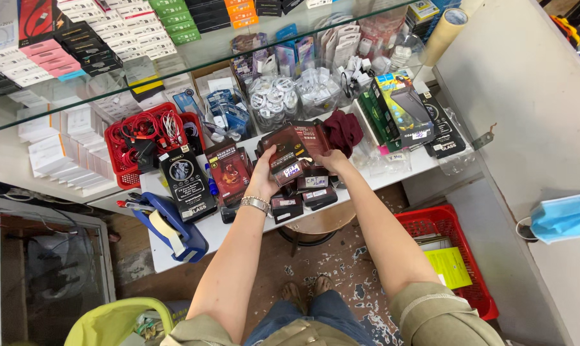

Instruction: The person wipes small product boxes with a cloth, writes on them with a marker, and places them into a glass display cabinet. The person handles multiple boxes, a cloth, and a marker while organizing items on a cluttered counter.

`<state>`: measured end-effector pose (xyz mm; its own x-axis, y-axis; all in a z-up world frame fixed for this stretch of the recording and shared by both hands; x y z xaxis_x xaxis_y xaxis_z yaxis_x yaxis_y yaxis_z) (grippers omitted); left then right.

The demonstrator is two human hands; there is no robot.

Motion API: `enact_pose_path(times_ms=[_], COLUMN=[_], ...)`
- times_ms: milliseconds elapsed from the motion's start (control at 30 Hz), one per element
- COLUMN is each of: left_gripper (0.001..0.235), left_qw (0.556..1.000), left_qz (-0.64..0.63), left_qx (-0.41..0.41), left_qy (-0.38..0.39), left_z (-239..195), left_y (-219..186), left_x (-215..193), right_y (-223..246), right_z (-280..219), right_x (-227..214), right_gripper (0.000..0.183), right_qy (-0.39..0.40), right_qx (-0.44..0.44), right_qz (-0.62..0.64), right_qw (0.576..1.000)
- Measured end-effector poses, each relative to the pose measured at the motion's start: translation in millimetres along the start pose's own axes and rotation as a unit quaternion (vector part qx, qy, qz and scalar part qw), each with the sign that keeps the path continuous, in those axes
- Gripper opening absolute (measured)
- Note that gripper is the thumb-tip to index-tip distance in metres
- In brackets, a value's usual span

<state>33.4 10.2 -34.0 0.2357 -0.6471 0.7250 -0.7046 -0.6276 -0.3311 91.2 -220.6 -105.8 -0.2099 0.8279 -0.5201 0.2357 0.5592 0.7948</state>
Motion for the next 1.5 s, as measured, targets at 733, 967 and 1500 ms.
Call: enact_pose_path(times_ms=[733,967,1500], left_gripper=[0.039,0.038,0.039], left_qw=[0.993,0.993,0.979], left_qz=[-0.102,-0.082,-0.121], left_qx=[0.047,0.066,0.152], left_qy=[-0.020,-0.053,-0.061], left_z=[-50.7,-56.1,-54.4], left_y=[-11.5,14.9,50.2], left_x=[-26.7,-21.0,-18.3], right_y=[16.2,11.0,23.7], right_z=[-17.5,-33.8,-26.8], right_x=[-44.6,-26.1,30.7], right_gripper=[0.055,0.076,0.049], right_qy=[-0.129,-0.151,0.095], right_qx=[-0.183,-0.220,-0.065], right_qz=[0.050,-0.176,-0.005], right_qw=[0.973,0.947,0.993])
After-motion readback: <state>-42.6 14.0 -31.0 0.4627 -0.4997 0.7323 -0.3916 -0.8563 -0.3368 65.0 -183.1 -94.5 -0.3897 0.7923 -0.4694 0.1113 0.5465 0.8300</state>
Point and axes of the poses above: each hand's wrist, its own z-axis towards the middle knuckle, its own x-axis out of the palm, y = z × x, the point moved 4 cm from there along z, towards the middle knuckle, and after that the axes turned 12 degrees about -x, right-handed, at the moved point
